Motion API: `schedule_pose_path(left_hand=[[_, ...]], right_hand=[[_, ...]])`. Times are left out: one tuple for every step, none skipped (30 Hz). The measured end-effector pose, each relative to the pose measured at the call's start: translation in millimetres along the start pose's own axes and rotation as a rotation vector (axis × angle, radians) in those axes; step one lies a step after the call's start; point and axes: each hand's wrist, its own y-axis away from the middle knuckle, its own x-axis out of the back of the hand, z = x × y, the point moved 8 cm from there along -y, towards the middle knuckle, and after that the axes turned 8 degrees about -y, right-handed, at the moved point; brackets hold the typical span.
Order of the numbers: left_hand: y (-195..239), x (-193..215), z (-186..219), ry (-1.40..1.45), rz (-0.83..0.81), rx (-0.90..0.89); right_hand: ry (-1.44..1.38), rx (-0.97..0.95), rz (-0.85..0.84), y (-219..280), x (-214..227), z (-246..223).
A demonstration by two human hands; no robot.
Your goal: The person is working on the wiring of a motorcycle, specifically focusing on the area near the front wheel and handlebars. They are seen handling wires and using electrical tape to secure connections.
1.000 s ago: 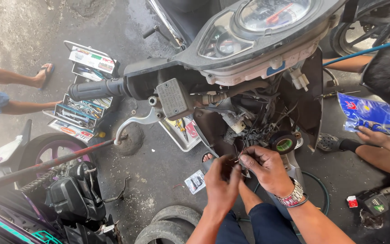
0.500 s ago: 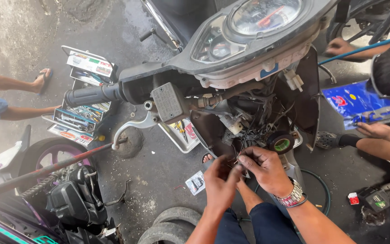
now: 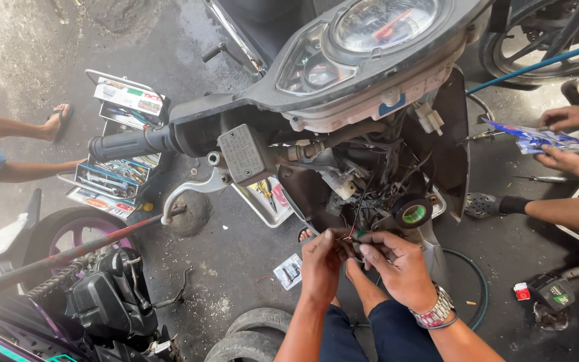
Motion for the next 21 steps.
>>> schedule_pose_path(left_hand=[[-3.7,0.2,-15.5,0.063,-0.070,0.105],[-6.9,-0.5,-31.0,0.127,-0.142,0.211],[-9.2,-0.2,-28.8,0.126,-0.145,0.213],[-9.3,-6.2,-24.4,0.099,-0.229,0.183],[-8.8,-12.1,-20.0,0.073,-0.313,0.153],[-10.9,-10.4,-22.4,0.072,-0.314,0.153],[-11.8,-11.9,-22.7,0.076,-0.359,0.131],[-11.9,-12.9,-23.1,0.081,-0.403,0.109],[-11.0,-17.1,-19.5,0.080,-0.402,0.110],[-14.0,-18.2,-10.0,-0.022,-0.353,0.016],[-16.3,-19.6,-0.1,-0.124,-0.302,-0.078],[-13.3,-24.8,-3.5,-0.124,-0.301,-0.076],[-12.3,-21.3,-5.0,-0.116,-0.190,-0.089],[-10.4,-17.2,-5.7,-0.108,-0.077,-0.104],[-7.9,-19.2,-7.9,-0.109,-0.075,-0.104],[-7.1,-16.1,-10.1,-0.052,-0.005,-0.103],[-5.7,-13.3,-12.6,0.006,0.065,-0.101],[-4.8,-12.6,-15.4,0.005,0.062,-0.100],[-3.4,-8.6,-16.9,-0.028,0.103,-0.114],[-3.6,-4.9,-18.0,-0.060,0.142,-0.131],[-5.4,-7.7,-15.9,-0.060,0.138,-0.134]], right_hand=[[-0.052,-0.030,-0.016,0.0,-0.6,3.6],[-0.103,-0.060,-0.030,-0.2,-0.7,7.5],[-0.103,-0.059,-0.026,-2.0,0.8,7.9],[-0.125,-0.068,-0.033,-2.4,1.9,8.9],[-0.148,-0.076,-0.039,-2.8,2.8,9.8],[-0.148,-0.075,-0.038,-4.4,4.6,10.2],[-0.159,-0.088,-0.052,-5.8,5.0,11.3],[-0.170,-0.102,-0.067,-6.5,5.1,12.7],[-0.171,-0.103,-0.067,-6.2,5.2,11.6],[-0.120,-0.123,-0.067,-7.1,5.9,12.0],[-0.069,-0.143,-0.066,-8.0,6.7,12.5],[-0.069,-0.145,-0.066,-7.4,7.0,10.9],[-0.051,-0.149,-0.081,-6.7,6.0,9.4],[-0.033,-0.151,-0.098,-6.5,4.3,7.5],[-0.034,-0.152,-0.100,-6.7,3.2,6.2],[0.039,-0.119,-0.092,-8.0,3.8,2.6],[0.111,-0.086,-0.083,-9.3,4.5,-1.2],[0.110,-0.086,-0.080,-8.9,3.8,-1.4],[0.155,-0.012,-0.079,-8.6,2.6,-7.4],[0.201,0.067,-0.078,-9.5,1.3,-13.7],[0.202,0.071,-0.075,-11.1,1.7,-12.9]])
